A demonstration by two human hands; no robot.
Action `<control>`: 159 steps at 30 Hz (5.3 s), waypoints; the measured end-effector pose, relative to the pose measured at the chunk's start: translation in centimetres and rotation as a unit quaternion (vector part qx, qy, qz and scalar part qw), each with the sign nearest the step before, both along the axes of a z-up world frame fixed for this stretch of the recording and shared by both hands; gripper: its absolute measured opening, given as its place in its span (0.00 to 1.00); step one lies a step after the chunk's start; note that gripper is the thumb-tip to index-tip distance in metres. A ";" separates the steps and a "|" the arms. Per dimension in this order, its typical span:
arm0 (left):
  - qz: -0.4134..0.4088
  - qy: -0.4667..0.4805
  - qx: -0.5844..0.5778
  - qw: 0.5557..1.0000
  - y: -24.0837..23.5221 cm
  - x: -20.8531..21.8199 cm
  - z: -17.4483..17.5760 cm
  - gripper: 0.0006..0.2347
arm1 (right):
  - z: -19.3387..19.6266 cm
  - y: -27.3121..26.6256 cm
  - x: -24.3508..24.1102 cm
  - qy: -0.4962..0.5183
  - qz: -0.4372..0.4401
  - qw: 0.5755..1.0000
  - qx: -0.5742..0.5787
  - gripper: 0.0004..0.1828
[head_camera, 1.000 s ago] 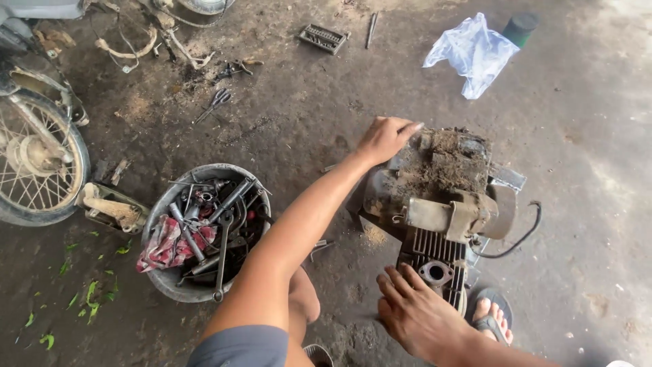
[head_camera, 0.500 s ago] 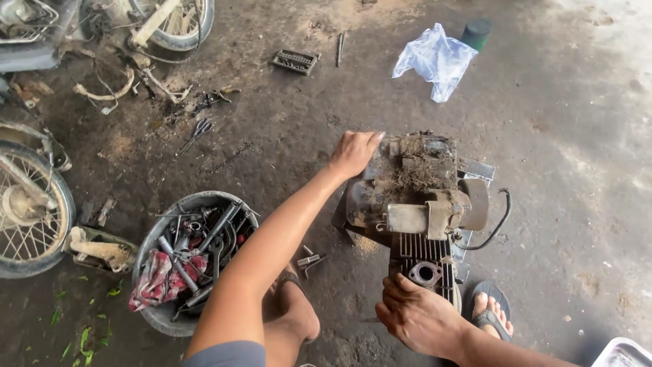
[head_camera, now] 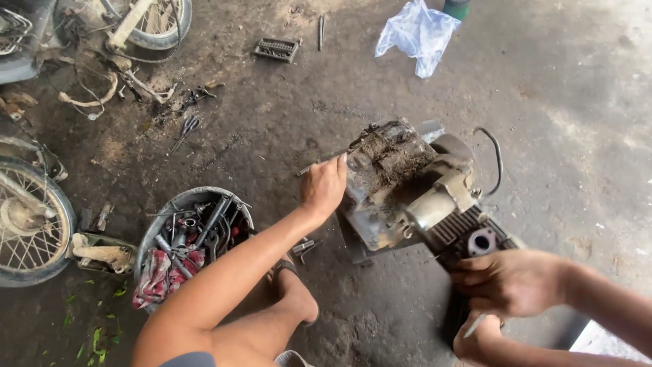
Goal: The person scrapes dirt and grime off a motorcycle engine block using a small metal tool. They work on the top and side surfaces of the engine, removing debris by hand and with the tool, while sitting on the floor.
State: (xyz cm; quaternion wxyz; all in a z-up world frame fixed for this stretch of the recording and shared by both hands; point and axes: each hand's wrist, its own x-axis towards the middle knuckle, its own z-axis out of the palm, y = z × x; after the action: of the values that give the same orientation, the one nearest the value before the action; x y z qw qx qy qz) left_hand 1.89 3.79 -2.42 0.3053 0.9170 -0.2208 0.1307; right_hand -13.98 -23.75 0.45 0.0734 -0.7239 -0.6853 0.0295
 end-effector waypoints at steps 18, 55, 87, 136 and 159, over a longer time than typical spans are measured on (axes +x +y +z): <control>-0.042 0.313 -0.030 0.948 -4.0 2.7 2.3 0.33 | -0.8 0.1 -6.0 0.000 -0.762 0.413 0.499 0.15; -0.090 -0.052 -0.011 0.995 -12.1 -2.5 2.7 0.22 | -4.3 -0.5 -5.4 0.062 -0.779 0.198 0.592 0.12; -0.080 0.028 -0.020 0.996 -12.0 -2.3 2.9 0.21 | -9.2 6.5 -6.1 0.226 -0.811 0.424 0.335 0.30; -0.086 0.044 -0.015 0.995 -12.1 -2.1 3.0 0.21 | -8.9 9.8 -6.7 0.271 -0.802 0.355 0.396 0.27; -0.087 0.026 -0.013 0.996 -12.0 -2.3 2.8 0.20 | -9.0 5.5 -4.7 0.295 -0.808 0.398 0.319 0.30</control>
State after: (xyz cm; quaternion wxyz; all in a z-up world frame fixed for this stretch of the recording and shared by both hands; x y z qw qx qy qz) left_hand -0.37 -8.16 0.43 0.3330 0.8934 -0.2898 0.0830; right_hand -18.69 -18.24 -8.50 0.4867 -0.8095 0.3241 -0.0526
